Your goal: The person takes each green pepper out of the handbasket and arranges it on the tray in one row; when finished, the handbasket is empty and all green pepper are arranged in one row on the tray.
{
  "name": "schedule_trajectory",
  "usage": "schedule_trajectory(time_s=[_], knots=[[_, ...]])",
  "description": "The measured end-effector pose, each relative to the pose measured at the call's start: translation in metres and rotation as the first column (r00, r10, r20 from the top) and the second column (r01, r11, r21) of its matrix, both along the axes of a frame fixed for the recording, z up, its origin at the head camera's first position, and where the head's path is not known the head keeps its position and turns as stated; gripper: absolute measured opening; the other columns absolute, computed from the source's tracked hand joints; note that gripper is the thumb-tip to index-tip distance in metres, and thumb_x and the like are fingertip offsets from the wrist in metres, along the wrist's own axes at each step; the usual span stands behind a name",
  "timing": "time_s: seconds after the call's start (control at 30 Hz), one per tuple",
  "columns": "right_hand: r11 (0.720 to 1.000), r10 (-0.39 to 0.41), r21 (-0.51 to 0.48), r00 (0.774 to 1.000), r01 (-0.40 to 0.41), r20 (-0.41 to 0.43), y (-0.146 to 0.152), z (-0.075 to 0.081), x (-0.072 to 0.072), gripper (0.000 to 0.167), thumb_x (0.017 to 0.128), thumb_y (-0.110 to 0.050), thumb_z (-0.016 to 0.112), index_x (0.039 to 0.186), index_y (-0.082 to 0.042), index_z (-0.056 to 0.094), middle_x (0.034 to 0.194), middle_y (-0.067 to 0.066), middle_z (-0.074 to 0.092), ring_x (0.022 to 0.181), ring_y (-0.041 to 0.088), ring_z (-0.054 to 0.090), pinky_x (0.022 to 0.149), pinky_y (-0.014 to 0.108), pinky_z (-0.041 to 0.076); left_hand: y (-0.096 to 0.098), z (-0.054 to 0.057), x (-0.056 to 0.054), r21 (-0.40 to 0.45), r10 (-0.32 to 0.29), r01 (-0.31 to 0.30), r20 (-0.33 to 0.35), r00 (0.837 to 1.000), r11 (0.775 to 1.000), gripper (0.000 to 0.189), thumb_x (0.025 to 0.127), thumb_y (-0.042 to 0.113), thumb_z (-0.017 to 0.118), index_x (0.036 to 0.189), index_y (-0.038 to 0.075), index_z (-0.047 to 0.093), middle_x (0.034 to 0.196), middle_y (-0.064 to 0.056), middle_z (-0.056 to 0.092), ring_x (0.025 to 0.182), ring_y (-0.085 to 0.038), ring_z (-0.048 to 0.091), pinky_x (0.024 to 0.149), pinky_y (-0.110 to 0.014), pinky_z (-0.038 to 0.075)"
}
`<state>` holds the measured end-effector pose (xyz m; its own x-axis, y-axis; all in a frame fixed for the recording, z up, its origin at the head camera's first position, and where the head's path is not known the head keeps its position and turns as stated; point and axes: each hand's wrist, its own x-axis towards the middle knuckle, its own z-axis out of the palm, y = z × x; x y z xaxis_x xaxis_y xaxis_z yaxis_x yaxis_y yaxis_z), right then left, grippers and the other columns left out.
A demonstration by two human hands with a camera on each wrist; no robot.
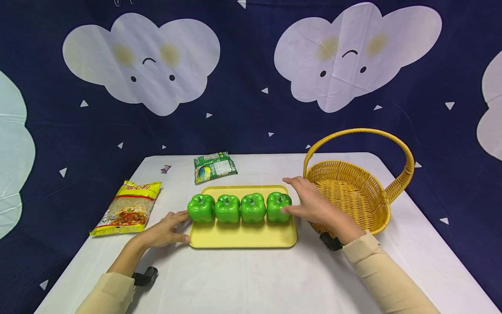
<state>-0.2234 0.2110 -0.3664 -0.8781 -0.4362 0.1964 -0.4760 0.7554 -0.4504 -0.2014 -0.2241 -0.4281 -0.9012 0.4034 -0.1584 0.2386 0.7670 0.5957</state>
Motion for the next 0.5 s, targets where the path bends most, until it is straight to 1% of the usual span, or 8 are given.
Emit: schedule_trajectory(time_s=[0.1, 0.17, 0.23, 0.3, 0.33, 0.43, 0.47, 0.5], knots=[[1.0, -0.009, -0.013, 1.0, 0.008, -0.012, 0.003, 0.003, 0.002, 0.081, 0.078, -0.04, 0.075, 0.143, -0.01, 0.037, 0.136, 0.014, 0.046, 0.126, 0.034, 0.042, 0.102, 0.056, 0.037, -0.003, 0.005, 0.003, -0.012, 0.005, -0.005, -0.033, 0.999, 1.0, 0.079, 0.081, 0.031, 0.072, 0.145, 0.004, 0.035, 0.152, -0.02, 0.031, 0.14, -0.051, 0.014, 0.11, -0.067, 0.006], [1.0, -0.017, -0.02, 0.999, 0.017, -0.029, 0.005, 0.004, 0.004, 0.078, 0.08, -0.039, 0.073, 0.143, -0.009, 0.037, 0.136, 0.016, 0.046, 0.125, 0.034, 0.042, 0.101, 0.056, 0.038, -0.005, 0.01, 0.005, -0.023, 0.023, -0.024, -0.04, 0.999, 0.999, 0.078, 0.082, 0.031, 0.071, 0.145, 0.005, 0.035, 0.152, -0.019, 0.032, 0.139, -0.053, 0.013, 0.109, -0.069, 0.006], [0.999, -0.032, -0.024, 0.999, 0.031, -0.043, 0.007, 0.005, 0.006, 0.075, 0.082, -0.038, 0.071, 0.142, -0.008, 0.037, 0.136, 0.017, 0.046, 0.125, 0.034, 0.042, 0.1, 0.056, 0.038, -0.008, 0.015, 0.007, -0.041, 0.046, -0.048, -0.056, 0.997, 0.998, 0.075, 0.084, 0.032, 0.069, 0.146, 0.006, 0.035, 0.151, -0.019, 0.033, 0.139, -0.053, 0.013, 0.108, -0.069, 0.007], [0.998, -0.05, -0.032, 0.997, 0.049, -0.06, 0.009, 0.007, 0.008, 0.072, 0.084, -0.036, 0.07, 0.141, -0.007, 0.038, 0.135, 0.018, 0.046, 0.124, 0.035, 0.042, 0.1, 0.057, 0.038, -0.011, 0.019, 0.008, -0.058, 0.067, -0.072, -0.092, 0.994, 0.996, 0.072, 0.086, 0.032, 0.067, 0.146, 0.008, 0.036, 0.15, -0.018, 0.036, 0.138, -0.053, 0.017, 0.107, -0.07, 0.011], [0.998, -0.061, -0.036, 0.996, 0.059, -0.068, 0.01, 0.007, 0.009, 0.07, 0.085, -0.035, 0.069, 0.141, -0.007, 0.038, 0.135, 0.018, 0.046, 0.123, 0.035, 0.042, 0.099, 0.057, 0.038, -0.012, 0.021, 0.009, -0.065, 0.077, -0.084, -0.113, 0.991, 0.994, 0.07, 0.087, 0.032, 0.066, 0.145, 0.009, 0.036, 0.149, -0.018, 0.038, 0.137, -0.053, 0.019, 0.106, -0.07, 0.012], [0.995, -0.094, -0.048, 0.992, 0.09, -0.084, 0.013, 0.007, 0.011, 0.065, 0.086, -0.033, 0.068, 0.139, -0.007, 0.04, 0.136, 0.018, 0.045, 0.125, 0.036, 0.04, 0.1, 0.058, 0.036, -0.014, 0.026, 0.011, -0.081, 0.1, -0.117, -0.195, 0.976, 0.99, 0.065, 0.088, 0.031, 0.065, 0.144, 0.01, 0.04, 0.144, -0.017, 0.045, 0.132, -0.046, 0.034, 0.104, -0.067, 0.019], [0.994, -0.103, -0.053, 0.991, 0.099, -0.088, 0.014, 0.007, 0.012, 0.064, 0.086, -0.032, 0.068, 0.139, -0.007, 0.041, 0.136, 0.018, 0.045, 0.125, 0.036, 0.039, 0.1, 0.059, 0.035, -0.014, 0.028, 0.012, -0.082, 0.107, -0.127, -0.219, 0.97, 0.988, 0.063, 0.088, 0.031, 0.065, 0.143, 0.01, 0.041, 0.143, -0.017, 0.047, 0.13, -0.043, 0.036, 0.103, -0.066, 0.019], [0.993, -0.111, -0.057, 0.989, 0.106, -0.097, 0.014, 0.007, 0.013, 0.063, 0.086, -0.032, 0.067, 0.138, -0.007, 0.041, 0.137, 0.018, 0.044, 0.126, 0.036, 0.038, 0.1, 0.059, 0.035, -0.014, 0.03, 0.012, -0.078, 0.116, -0.138, -0.238, 0.964, 0.987, 0.062, 0.088, 0.03, 0.064, 0.143, 0.01, 0.042, 0.142, -0.017, 0.047, 0.13, -0.044, 0.036, 0.103, -0.067, 0.018]])
